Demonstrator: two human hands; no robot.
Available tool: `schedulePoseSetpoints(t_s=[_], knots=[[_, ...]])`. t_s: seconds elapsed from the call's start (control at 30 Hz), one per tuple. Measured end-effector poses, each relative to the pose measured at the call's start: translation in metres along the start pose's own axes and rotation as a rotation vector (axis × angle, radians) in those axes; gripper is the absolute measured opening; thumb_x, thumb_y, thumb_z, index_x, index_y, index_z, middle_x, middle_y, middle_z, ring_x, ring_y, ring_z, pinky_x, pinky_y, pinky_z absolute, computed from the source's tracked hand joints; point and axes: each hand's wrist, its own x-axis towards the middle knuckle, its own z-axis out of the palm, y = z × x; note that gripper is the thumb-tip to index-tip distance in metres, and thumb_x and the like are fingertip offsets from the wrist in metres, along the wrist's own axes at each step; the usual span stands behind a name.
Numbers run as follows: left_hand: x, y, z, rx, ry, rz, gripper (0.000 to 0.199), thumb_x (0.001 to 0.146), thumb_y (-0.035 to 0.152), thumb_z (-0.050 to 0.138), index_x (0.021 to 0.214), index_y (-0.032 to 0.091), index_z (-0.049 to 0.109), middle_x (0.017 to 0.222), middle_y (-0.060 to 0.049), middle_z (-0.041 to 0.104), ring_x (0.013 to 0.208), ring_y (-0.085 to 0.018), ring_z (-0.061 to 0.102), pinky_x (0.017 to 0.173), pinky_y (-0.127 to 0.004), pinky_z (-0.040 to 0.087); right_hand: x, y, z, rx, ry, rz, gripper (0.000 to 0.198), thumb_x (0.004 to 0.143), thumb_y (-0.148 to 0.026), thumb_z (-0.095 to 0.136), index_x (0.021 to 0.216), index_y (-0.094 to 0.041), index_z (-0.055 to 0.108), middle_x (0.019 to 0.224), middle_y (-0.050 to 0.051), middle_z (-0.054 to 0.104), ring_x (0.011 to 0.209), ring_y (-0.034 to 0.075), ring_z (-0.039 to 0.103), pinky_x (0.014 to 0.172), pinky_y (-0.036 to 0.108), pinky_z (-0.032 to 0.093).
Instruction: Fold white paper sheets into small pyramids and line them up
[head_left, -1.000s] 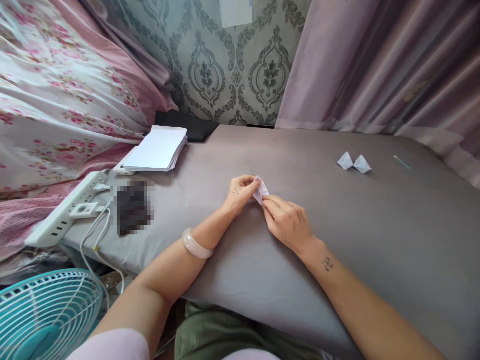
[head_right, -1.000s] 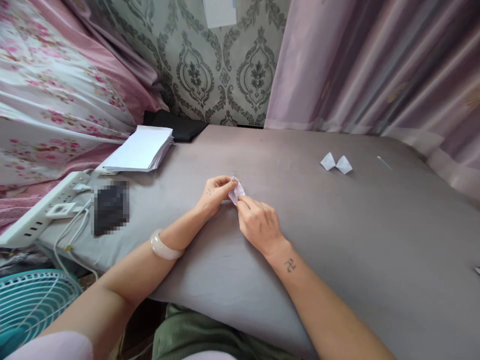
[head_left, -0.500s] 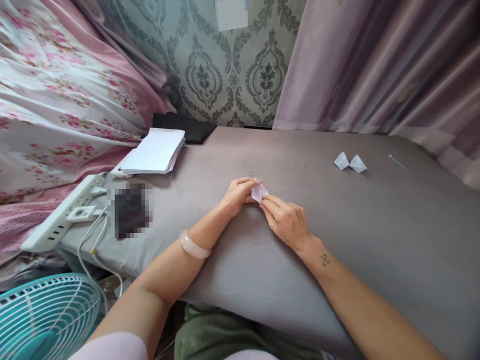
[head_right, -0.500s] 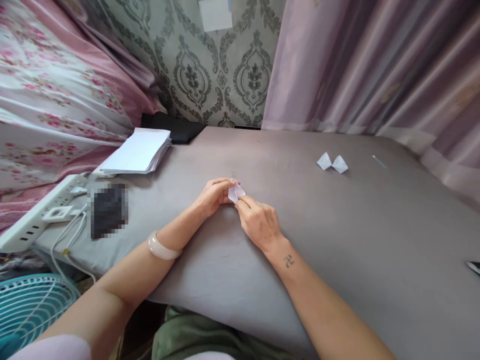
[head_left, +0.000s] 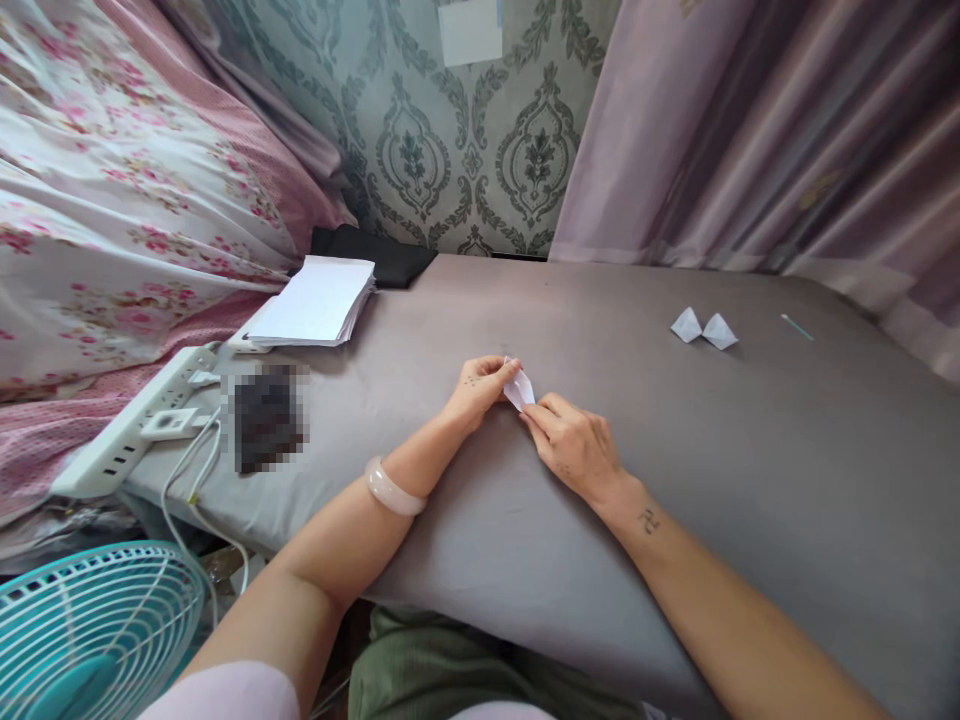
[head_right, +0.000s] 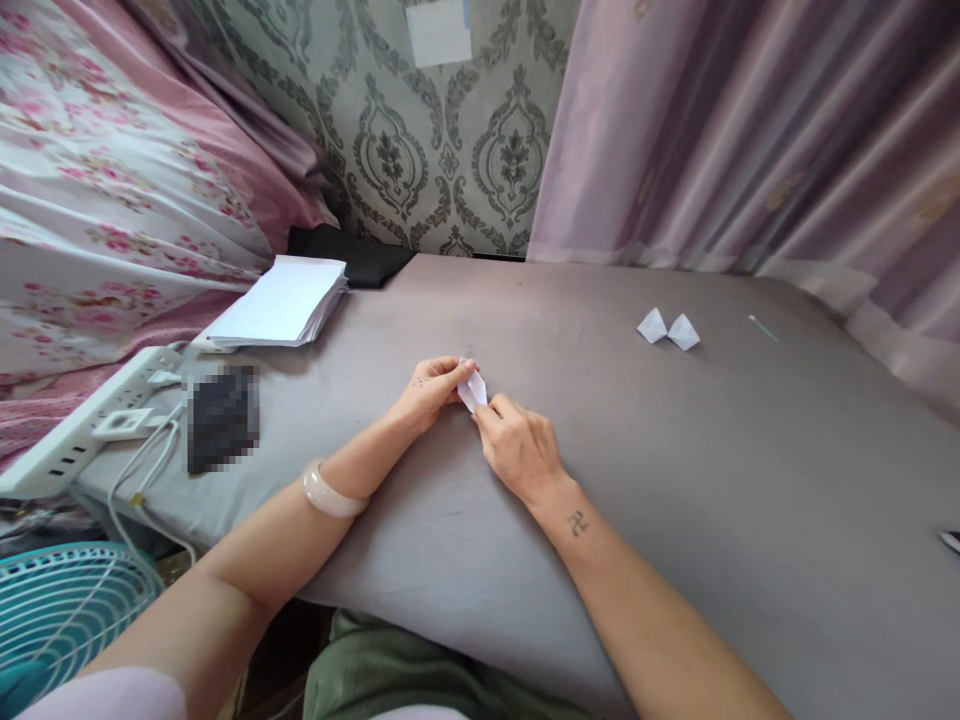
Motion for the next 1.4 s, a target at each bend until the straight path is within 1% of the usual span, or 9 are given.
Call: schedulePoseSetpoints(t_s=[0.13, 0.33, 0.47, 0.6, 0.73, 1.0, 1.23, 1.3, 1.4], knots=[[0.001, 0.003, -0.002, -0.019, 0.053, -0.060, 0.023, 0.073, 0.033, 0.070, 0.073, 0.010, 0.064, 0.065, -0.005, 0.064, 0.060, -0.014, 0.061, 0.062, -0.028, 0.052, 0.000, -0.003, 0.001, 0.025, -0.035, 0.000, 0.027, 0.095, -0.026, 0.044, 0.099, -0.023, 0.070, 0.086, 0.003, 0.068, 0.072, 0.013, 0.061, 0.058, 0.026, 0.034], [0.000, 0.009, -0.003, -0.095, 0.059, -0.176, 0.011, 0.079, 0.018, 0.063, 0.075, 0.008, 0.063, 0.067, -0.008, 0.064, 0.062, -0.014, 0.063, 0.067, -0.029, 0.053, 0.001, -0.003, 0.001, 0.066, -0.020, 0.026, 0.028, 0.096, -0.027, 0.042, 0.097, -0.023, 0.070, 0.087, 0.003, 0.068, 0.073, 0.013, 0.061, 0.058, 0.026, 0.033], [0.001, 0.009, 0.001, -0.102, 0.069, -0.181, 0.012, 0.083, 0.015, 0.057, 0.073, 0.010, 0.059, 0.066, -0.006, 0.062, 0.059, -0.013, 0.061, 0.061, -0.027, 0.050, 0.001, -0.002, 0.005, 0.054, -0.015, 0.023, 0.028, 0.096, -0.028, 0.042, 0.093, -0.021, 0.069, 0.085, 0.003, 0.067, 0.071, 0.012, 0.060, 0.058, 0.027, 0.032], [0.001, 0.008, 0.009, -0.222, 0.094, -0.172, 0.015, 0.087, 0.009, 0.046, 0.074, 0.012, 0.054, 0.067, -0.002, 0.056, 0.055, -0.013, 0.060, 0.061, -0.029, 0.050, 0.001, -0.006, 0.008, 0.044, 0.013, 0.009, 0.029, 0.097, -0.028, 0.041, 0.089, -0.021, 0.068, 0.083, 0.003, 0.066, 0.071, 0.012, 0.059, 0.058, 0.027, 0.031], [-0.002, 0.008, 0.014, -0.294, 0.074, -0.173, 0.013, 0.091, 0.018, 0.049, 0.081, 0.011, 0.056, 0.069, -0.002, 0.056, 0.058, -0.012, 0.060, 0.067, -0.030, 0.050, 0.003, -0.010, 0.008, 0.033, 0.021, 0.020, 0.029, 0.097, -0.027, 0.040, 0.089, -0.020, 0.068, 0.083, 0.004, 0.066, 0.071, 0.012, 0.060, 0.058, 0.027, 0.032], [-0.005, 0.006, 0.011, -0.250, -0.094, -0.114, 0.014, 0.088, 0.021, 0.058, 0.081, 0.009, 0.061, 0.076, -0.006, 0.063, 0.068, -0.012, 0.062, 0.072, -0.028, 0.048, 0.003, -0.005, 0.006, 0.052, 0.004, -0.027, 0.026, 0.098, -0.026, 0.041, 0.092, -0.018, 0.065, 0.085, 0.004, 0.067, 0.077, 0.015, 0.063, 0.060, 0.027, 0.034], [-0.005, 0.008, 0.007, -0.271, -0.219, -0.093, 0.018, 0.085, 0.027, 0.063, 0.082, 0.009, 0.064, 0.082, -0.008, 0.066, 0.075, -0.015, 0.064, 0.077, -0.030, 0.049, 0.001, 0.000, 0.012, 0.116, 0.117, 0.020, 0.025, 0.097, -0.029, 0.043, 0.095, -0.021, 0.067, 0.087, 0.002, 0.070, 0.076, 0.015, 0.065, 0.060, 0.026, 0.036], [-0.003, 0.009, 0.007, -0.289, -0.218, -0.119, 0.018, 0.086, 0.026, 0.061, 0.082, 0.008, 0.064, 0.084, -0.009, 0.066, 0.077, -0.016, 0.065, 0.079, -0.031, 0.049, 0.001, 0.002, 0.013, 0.134, 0.110, 0.022, 0.025, 0.097, -0.030, 0.044, 0.094, -0.021, 0.067, 0.085, 0.002, 0.070, 0.076, 0.015, 0.065, 0.061, 0.026, 0.037], [0.004, 0.012, 0.003, -0.351, -0.109, -0.178, 0.026, 0.089, 0.032, 0.056, 0.082, 0.009, 0.063, 0.089, -0.012, 0.065, 0.086, -0.018, 0.065, 0.085, -0.031, 0.049, 0.002, 0.009, 0.013, 0.130, 0.089, 0.041, 0.027, 0.097, -0.031, 0.042, 0.097, -0.021, 0.067, 0.086, 0.003, 0.070, 0.077, 0.016, 0.065, 0.062, 0.025, 0.037]])
